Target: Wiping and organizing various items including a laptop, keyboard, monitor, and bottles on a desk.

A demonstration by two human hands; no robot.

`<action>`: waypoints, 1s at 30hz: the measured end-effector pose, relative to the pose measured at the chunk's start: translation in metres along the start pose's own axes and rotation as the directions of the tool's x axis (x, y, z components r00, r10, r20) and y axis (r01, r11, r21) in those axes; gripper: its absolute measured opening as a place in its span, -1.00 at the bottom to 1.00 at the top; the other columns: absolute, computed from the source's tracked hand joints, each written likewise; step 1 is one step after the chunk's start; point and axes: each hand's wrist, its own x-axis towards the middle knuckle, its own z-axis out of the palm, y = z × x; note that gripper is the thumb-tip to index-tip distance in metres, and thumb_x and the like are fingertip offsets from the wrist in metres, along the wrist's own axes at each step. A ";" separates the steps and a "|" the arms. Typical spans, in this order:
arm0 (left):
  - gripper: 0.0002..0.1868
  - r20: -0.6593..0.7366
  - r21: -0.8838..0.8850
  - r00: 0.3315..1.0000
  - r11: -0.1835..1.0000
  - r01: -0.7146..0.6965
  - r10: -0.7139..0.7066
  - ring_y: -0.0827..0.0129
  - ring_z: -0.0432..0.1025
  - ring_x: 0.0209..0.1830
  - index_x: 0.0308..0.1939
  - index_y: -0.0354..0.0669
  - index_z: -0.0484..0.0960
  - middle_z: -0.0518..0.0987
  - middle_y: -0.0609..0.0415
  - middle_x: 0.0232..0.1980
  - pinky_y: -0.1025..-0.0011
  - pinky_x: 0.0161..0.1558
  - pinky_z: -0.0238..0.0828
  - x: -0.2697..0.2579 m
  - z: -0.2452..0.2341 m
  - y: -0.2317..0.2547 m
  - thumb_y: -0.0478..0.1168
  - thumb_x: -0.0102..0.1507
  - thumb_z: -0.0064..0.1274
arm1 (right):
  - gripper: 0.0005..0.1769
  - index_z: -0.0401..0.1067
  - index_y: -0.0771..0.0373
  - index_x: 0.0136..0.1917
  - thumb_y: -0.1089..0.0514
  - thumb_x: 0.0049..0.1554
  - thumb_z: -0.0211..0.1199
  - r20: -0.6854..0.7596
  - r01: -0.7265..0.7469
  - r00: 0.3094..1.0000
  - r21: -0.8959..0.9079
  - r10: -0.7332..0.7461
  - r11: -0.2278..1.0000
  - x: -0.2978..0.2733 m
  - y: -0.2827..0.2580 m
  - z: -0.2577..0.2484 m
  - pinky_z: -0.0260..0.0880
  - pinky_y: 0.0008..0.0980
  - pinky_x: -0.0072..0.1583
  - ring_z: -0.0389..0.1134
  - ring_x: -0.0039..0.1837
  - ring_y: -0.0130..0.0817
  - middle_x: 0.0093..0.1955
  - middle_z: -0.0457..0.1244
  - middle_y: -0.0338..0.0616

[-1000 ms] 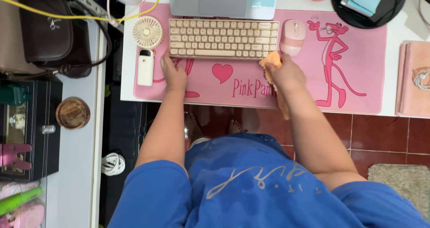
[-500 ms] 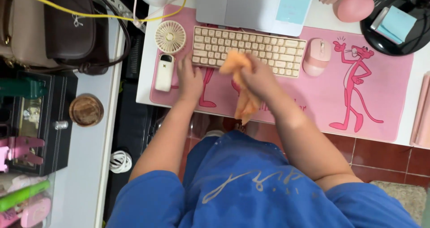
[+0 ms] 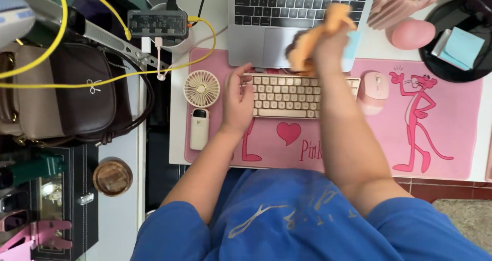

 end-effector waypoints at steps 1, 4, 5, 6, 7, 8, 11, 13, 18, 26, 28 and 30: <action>-0.53 0.005 0.003 1.000 1.000 0.005 -0.005 0.40 0.42 0.12 0.32 -0.24 0.43 0.43 0.03 0.19 0.50 0.06 0.43 0.010 -0.006 -0.002 -0.52 0.33 -0.13 | -0.56 0.07 0.35 0.38 0.14 0.28 -0.10 0.000 -0.007 1.000 -0.001 0.007 1.000 -0.030 -0.041 0.012 0.50 -0.19 0.16 0.41 0.19 -0.11 0.19 0.29 0.13; -0.54 -0.038 -0.027 0.999 1.000 0.006 -0.007 0.41 0.41 0.14 0.33 -0.25 0.42 0.44 0.04 0.21 0.49 0.13 0.40 0.030 -0.021 -0.006 -0.52 0.34 -0.15 | -0.12 0.31 0.31 -0.01 -0.56 0.27 -0.36 0.373 -0.320 0.919 0.525 0.125 0.789 -0.074 -0.158 0.066 0.34 -0.28 -0.27 0.32 -0.28 -0.35 -0.29 0.25 -0.14; -0.55 -0.073 -0.009 0.997 1.000 -0.022 0.021 0.41 0.41 0.16 0.33 -0.25 0.42 0.43 0.04 0.23 0.48 0.18 0.39 0.037 -0.025 -0.005 -0.52 0.36 -0.16 | -0.46 0.39 0.26 0.13 -0.18 0.17 -0.12 0.354 0.018 0.926 0.298 -0.128 0.954 -0.084 -0.165 0.078 0.37 -0.20 -0.05 0.32 -0.06 -0.12 -0.07 0.25 0.06; -0.56 -0.108 0.009 0.993 0.999 -0.050 0.050 0.41 0.41 0.18 0.33 -0.26 0.41 0.42 0.04 0.25 0.48 0.23 0.39 0.043 -0.030 -0.004 -0.52 0.37 -0.17 | -0.53 0.47 0.21 0.27 0.21 0.07 0.10 0.404 0.374 0.841 0.044 -0.359 0.926 -0.094 -0.172 0.090 0.39 -0.12 0.18 0.31 0.16 0.11 0.15 0.25 0.26; -0.56 -0.105 0.008 0.993 0.998 -0.059 0.059 0.41 0.41 0.18 0.33 -0.26 0.41 0.42 0.04 0.25 0.48 0.23 0.39 0.050 -0.032 -0.004 -0.52 0.37 -0.17 | -0.53 0.47 0.21 0.27 0.21 0.07 0.10 0.396 0.379 0.843 0.044 -0.364 0.925 -0.083 -0.170 0.079 0.39 -0.12 0.18 0.31 0.16 0.11 0.15 0.25 0.26; -0.57 -0.123 0.025 0.990 0.998 -0.062 0.064 0.41 0.41 0.18 0.33 -0.26 0.42 0.43 0.04 0.25 0.47 0.23 0.39 0.057 -0.035 -0.004 -0.52 0.37 -0.16 | -0.54 0.48 0.17 0.24 0.29 0.05 0.15 0.397 0.321 0.861 0.059 -0.318 0.945 -0.073 -0.169 0.068 0.36 -0.14 0.28 0.29 0.24 0.08 0.19 0.26 0.20; -0.58 -0.138 0.002 0.990 0.999 -0.043 0.043 0.41 0.41 0.18 0.32 -0.27 0.42 0.44 0.04 0.26 0.45 0.25 0.38 0.068 -0.039 -0.014 -0.52 0.37 -0.16 | -0.54 0.44 0.20 0.27 0.37 0.09 0.19 0.267 0.202 0.942 0.038 -0.205 0.979 -0.032 -0.150 0.001 0.34 -0.17 0.34 0.29 0.31 0.02 0.26 0.25 0.14; -0.58 -0.124 -0.043 0.992 0.999 -0.022 0.017 0.40 0.41 0.19 0.32 -0.28 0.42 0.45 0.04 0.27 0.45 0.26 0.37 0.072 -0.035 -0.020 -0.52 0.37 -0.17 | -0.55 0.40 0.26 0.33 0.37 0.16 0.17 0.115 0.135 0.984 0.003 -0.135 0.991 -0.007 -0.124 -0.047 0.36 -0.19 0.31 0.31 0.29 -0.02 0.29 0.22 0.15; -0.58 -0.103 -0.082 0.995 0.997 0.008 -0.017 0.41 0.42 0.17 0.30 -0.28 0.43 0.46 0.04 0.26 0.43 0.25 0.38 0.079 -0.026 -0.018 -0.52 0.35 -0.17 | -0.59 0.23 0.29 0.40 0.41 0.29 -0.03 -0.109 0.191 0.976 -0.007 -0.190 0.982 0.037 -0.022 -0.023 0.51 -0.35 0.20 0.46 0.19 -0.20 0.20 0.37 0.05; -0.60 -0.164 -0.038 0.985 0.997 -0.068 0.061 0.39 0.41 0.22 0.32 -0.26 0.41 0.42 0.04 0.28 0.44 0.30 0.36 0.091 -0.033 0.001 -0.50 0.40 -0.16 | -0.47 0.40 0.09 0.31 0.31 0.06 0.21 0.446 0.420 0.816 -0.022 -0.367 0.907 -0.065 -0.221 0.103 0.45 -0.12 0.12 0.35 0.10 0.05 0.11 0.22 0.19; -0.60 -0.174 -0.048 0.981 0.994 -0.100 0.090 0.38 0.40 0.23 0.33 -0.26 0.41 0.41 0.04 0.28 0.43 0.32 0.36 0.095 -0.034 0.001 -0.50 0.41 -0.17 | -0.56 0.49 0.08 0.23 0.24 0.05 0.30 0.596 0.356 0.752 -0.005 -0.283 0.935 -0.056 -0.218 0.082 0.42 -0.09 0.12 0.37 0.09 0.04 0.09 0.25 0.17; -0.60 -0.174 -0.061 0.983 0.996 -0.067 0.056 0.38 0.40 0.22 0.32 -0.26 0.41 0.42 0.04 0.28 0.43 0.30 0.36 0.095 -0.038 0.000 -0.50 0.39 -0.17 | -0.65 0.41 0.24 0.24 0.30 0.17 0.12 0.411 -0.072 0.911 0.237 -0.033 0.969 -0.033 -0.192 0.057 0.48 -0.08 0.24 0.38 0.24 0.06 0.21 0.25 0.19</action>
